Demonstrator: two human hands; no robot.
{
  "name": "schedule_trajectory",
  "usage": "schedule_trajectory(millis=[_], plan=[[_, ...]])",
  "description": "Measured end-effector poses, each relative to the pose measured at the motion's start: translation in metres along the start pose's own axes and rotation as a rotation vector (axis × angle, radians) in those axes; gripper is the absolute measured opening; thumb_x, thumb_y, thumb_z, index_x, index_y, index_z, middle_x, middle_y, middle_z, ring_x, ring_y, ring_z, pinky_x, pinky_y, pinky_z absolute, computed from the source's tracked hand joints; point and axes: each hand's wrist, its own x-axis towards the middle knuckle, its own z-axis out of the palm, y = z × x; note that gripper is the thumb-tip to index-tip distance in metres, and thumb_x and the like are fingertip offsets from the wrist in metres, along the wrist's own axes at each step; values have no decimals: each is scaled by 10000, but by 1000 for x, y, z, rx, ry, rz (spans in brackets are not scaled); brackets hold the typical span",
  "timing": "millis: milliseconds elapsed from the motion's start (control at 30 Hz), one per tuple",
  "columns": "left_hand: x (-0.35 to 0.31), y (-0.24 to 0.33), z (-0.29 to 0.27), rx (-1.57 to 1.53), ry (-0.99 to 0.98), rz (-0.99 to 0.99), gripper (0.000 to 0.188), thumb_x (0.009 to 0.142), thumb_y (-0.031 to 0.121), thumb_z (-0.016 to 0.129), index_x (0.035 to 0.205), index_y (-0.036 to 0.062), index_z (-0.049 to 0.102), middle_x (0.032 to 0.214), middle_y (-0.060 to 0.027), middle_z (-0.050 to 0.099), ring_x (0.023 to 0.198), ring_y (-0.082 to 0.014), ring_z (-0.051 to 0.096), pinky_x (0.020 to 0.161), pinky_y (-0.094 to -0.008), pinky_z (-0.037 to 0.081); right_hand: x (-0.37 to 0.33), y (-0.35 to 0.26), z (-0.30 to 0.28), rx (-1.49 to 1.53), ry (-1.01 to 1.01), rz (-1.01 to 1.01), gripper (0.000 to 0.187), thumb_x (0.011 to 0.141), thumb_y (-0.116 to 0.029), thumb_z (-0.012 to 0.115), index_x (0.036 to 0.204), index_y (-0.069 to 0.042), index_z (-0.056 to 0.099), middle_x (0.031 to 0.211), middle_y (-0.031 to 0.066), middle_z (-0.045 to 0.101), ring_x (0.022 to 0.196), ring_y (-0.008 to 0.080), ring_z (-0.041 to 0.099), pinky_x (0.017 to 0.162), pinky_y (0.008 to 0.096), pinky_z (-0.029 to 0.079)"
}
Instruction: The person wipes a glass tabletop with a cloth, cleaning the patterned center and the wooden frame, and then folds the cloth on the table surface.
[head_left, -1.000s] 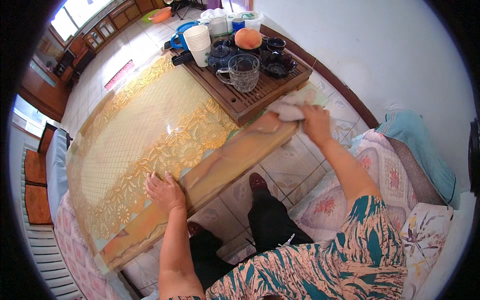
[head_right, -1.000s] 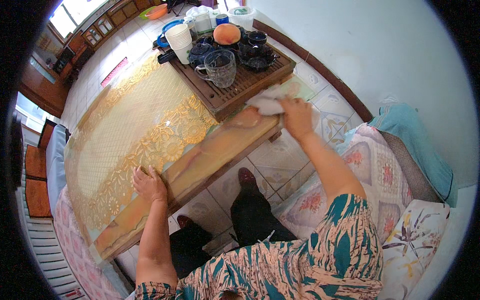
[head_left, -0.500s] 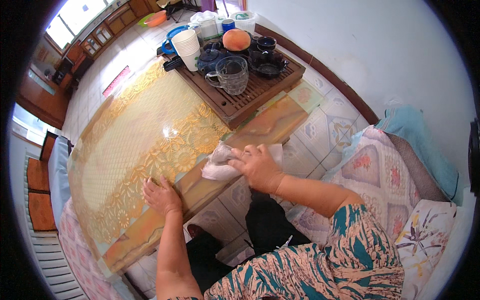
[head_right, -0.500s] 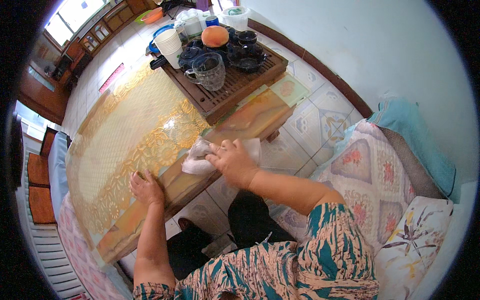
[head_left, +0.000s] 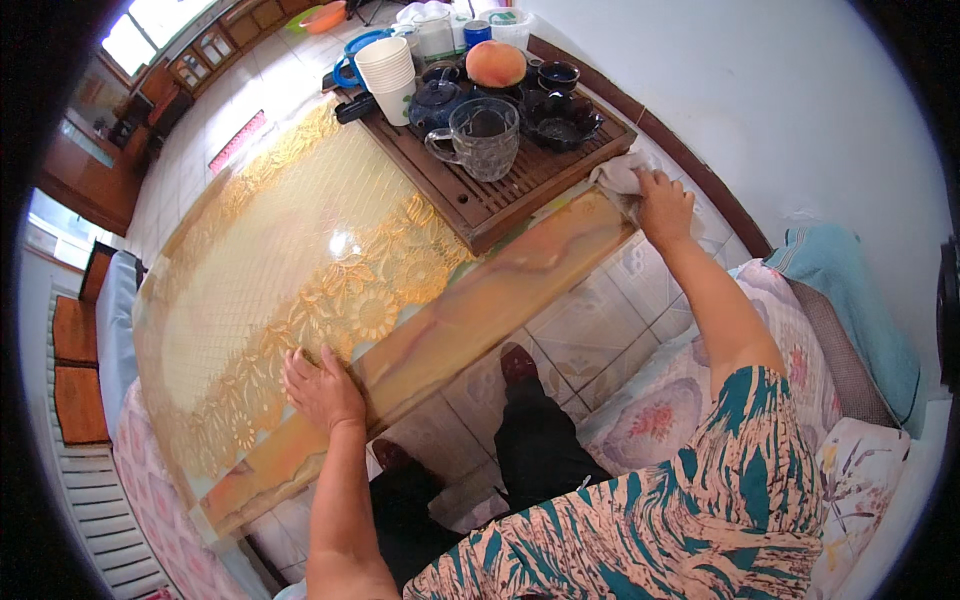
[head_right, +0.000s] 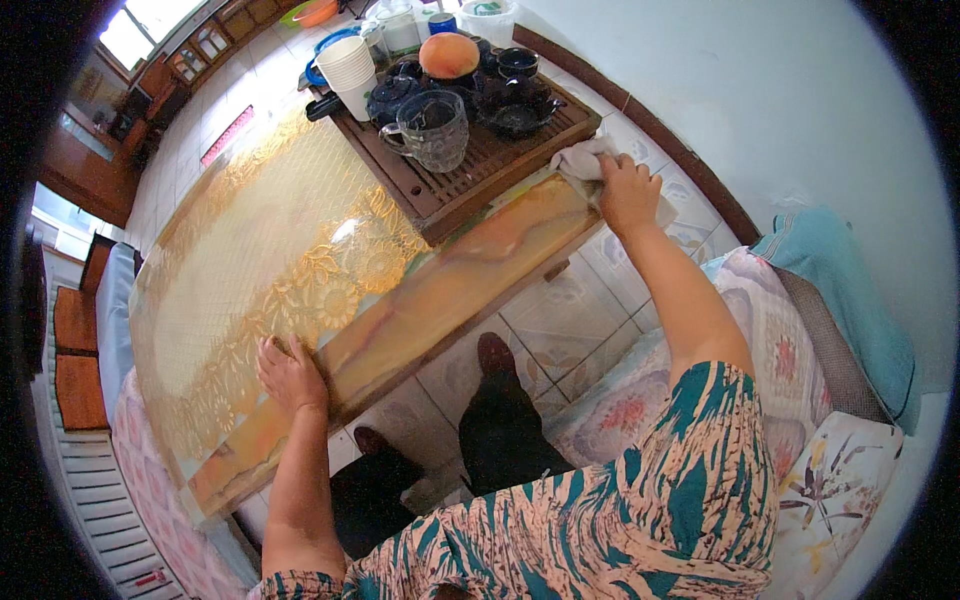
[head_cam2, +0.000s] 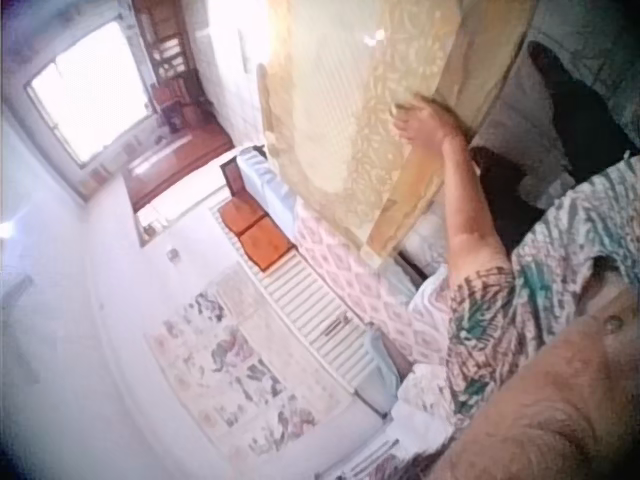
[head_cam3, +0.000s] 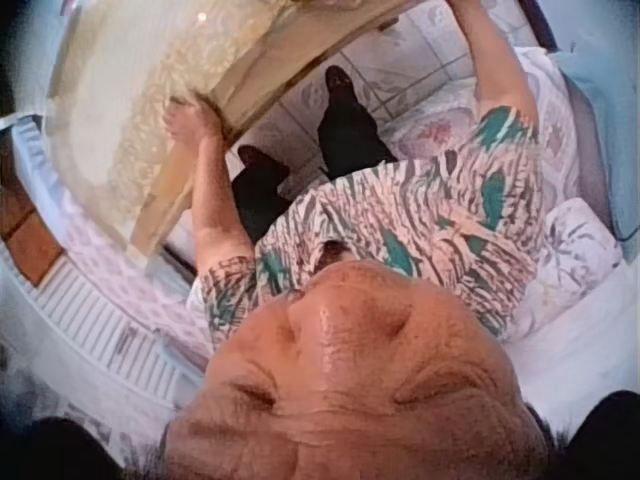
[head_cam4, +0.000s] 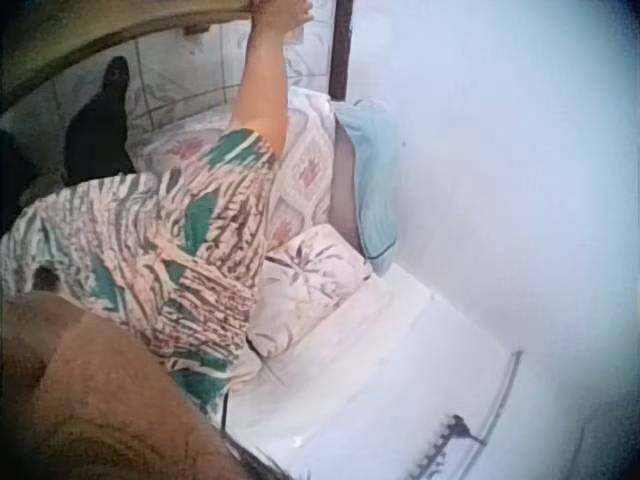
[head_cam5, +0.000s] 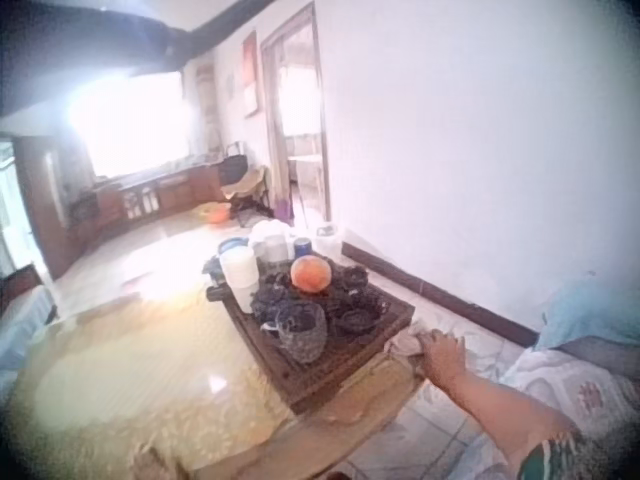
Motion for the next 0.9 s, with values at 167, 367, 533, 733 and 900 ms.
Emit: schedule_trajectory(millis=[167, 367, 533, 733, 900], plan=[[-1, 2, -2, -22, -19, 1, 467, 944, 411, 508, 1281, 88, 491, 1427, -115, 432, 1322, -327, 372, 1100, -469, 283, 10, 7, 4, 39, -36, 139, 326, 800, -177, 575, 1120, -127, 614, 1100, 150, 600, 929, 373, 588, 730, 524, 493], [0, -13, 7, 12, 51, 65, 463, 956, 420, 485, 1262, 73, 494, 1405, -112, 451, 1290, -329, 400, 1080, -465, 302, -4, -9, -18, 169, -92, 39, 335, 779, -183, 586, 1092, -75, 639, 1082, 168, 595, 920, 394, 579, 750, 488, 529], [0, -5, 8, -59, 4, 57, 473, 943, 400, 500, 1285, 73, 486, 1407, -126, 448, 1319, -319, 375, 1107, -472, 274, -36, -37, -48, 185, -162, -115, 442, 746, -190, 635, 1163, -46, 620, 1112, 174, 575, 930, 376, 568, 745, 465, 518], [3, -5, 17, -45, 29, 37, 514, 919, 428, 529, 1291, 76, 487, 1389, -123, 465, 1302, -317, 391, 1089, -470, 304, -94, -99, -70, 247, -43, -322, 514, 720, -227, 663, 1195, -42, 596, 1203, 172, 550, 965, 356, 553, 794, 450, 489], [12, -40, 25, -308, 48, 54, 544, 918, 417, 563, 1308, 49, 473, 1335, -153, 507, 1250, -313, 451, 1063, -431, 338, -138, -172, -123, 453, -318, -422, 526, 760, -219, 622, 1257, -52, 572, 1361, 193, 477, 1083, 390, 537, 915, 471, 449]])
